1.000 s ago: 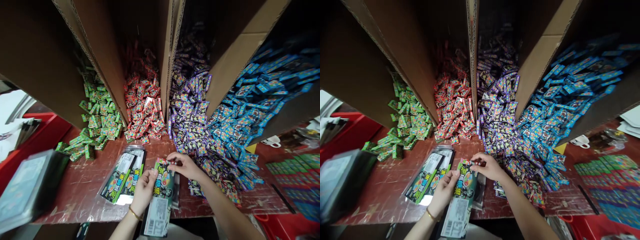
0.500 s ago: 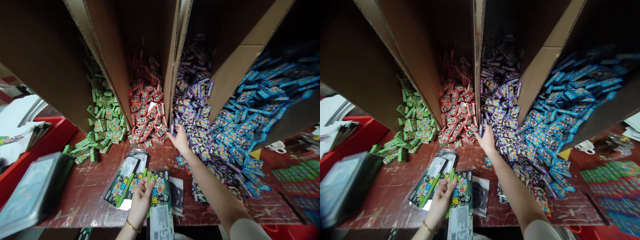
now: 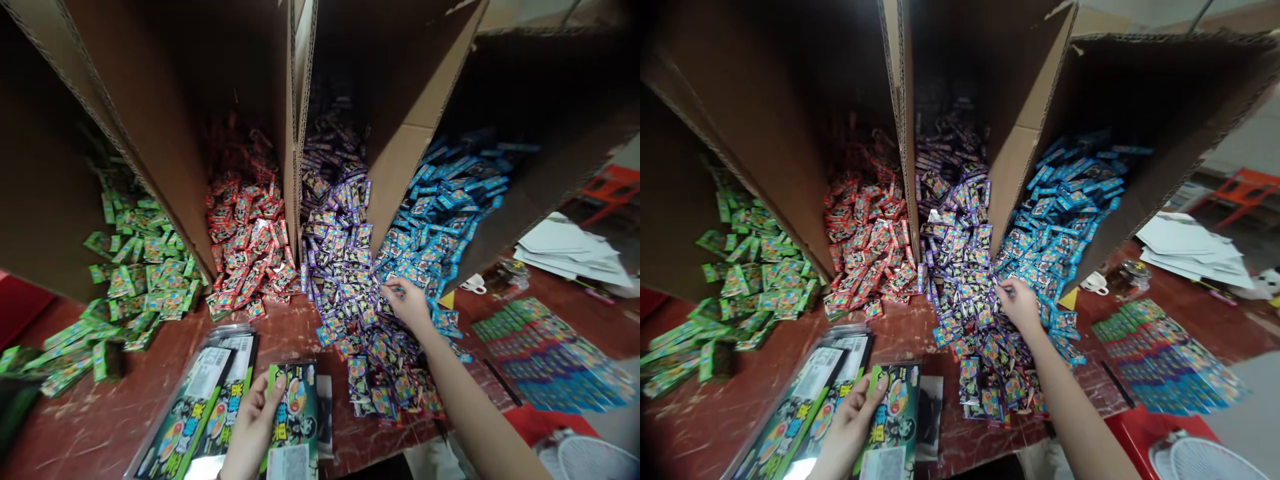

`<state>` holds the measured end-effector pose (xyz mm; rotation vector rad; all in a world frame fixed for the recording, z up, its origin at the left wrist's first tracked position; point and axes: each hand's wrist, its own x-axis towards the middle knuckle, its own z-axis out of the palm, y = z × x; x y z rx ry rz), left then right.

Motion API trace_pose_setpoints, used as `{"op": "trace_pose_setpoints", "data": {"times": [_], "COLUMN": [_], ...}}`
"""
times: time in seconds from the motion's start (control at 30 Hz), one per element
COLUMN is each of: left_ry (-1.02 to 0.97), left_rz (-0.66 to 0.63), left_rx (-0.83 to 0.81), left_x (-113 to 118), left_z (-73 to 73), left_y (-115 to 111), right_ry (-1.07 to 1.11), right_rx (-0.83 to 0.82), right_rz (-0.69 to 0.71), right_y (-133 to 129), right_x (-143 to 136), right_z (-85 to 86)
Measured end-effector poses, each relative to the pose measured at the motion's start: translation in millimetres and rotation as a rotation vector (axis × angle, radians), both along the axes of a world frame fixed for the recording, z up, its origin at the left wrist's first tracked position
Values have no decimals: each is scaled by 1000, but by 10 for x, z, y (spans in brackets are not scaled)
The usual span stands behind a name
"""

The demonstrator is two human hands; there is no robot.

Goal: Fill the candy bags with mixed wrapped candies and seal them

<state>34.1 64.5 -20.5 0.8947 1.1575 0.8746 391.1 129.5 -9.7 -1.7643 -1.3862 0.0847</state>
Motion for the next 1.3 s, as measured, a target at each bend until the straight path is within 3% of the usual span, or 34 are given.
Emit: {"op": "trace_pose_setpoints", "data": {"times": [0.17, 0.27, 0.4, 0.5, 0.57, 0.73, 0.83, 0.93, 1.13, 1.3], "left_ry": [3, -12, -28, -9, -8, -52, -33, -15, -156, -135], "left_rz": [27, 52, 60, 41, 5, -43, -37, -47, -135, -85], "left_rx": [31, 52, 54, 53, 54, 101, 133, 155, 117, 135], "left_x": [12, -28, -42, -4, 24, 10, -28, -13, 77, 23], "left_z": [39, 40, 13, -11, -17, -27, -52, -70, -63, -98], "left_y": [-70, -107, -120, -120, -124, -154, -185, -232, -315, -321], "right_ry": [-58, -21, 144, 528, 759, 783, 917, 1088, 979, 738], "right_rx": [-54, -102, -152, -190, -183, -158, -169, -115, -89, -258], "right_rz": [187, 281, 402, 540, 535, 375, 444, 604, 596, 669], "right_y": [481, 558, 276, -22, -169, -413, -557, -622, -552, -601], "right_x": [-457, -550, -686, -889, -1028, -1226, -1295, -1437, -1838, -1728], "right_z": [-47, -26, 58, 113, 105, -30, -37, 17, -68, -177]}}
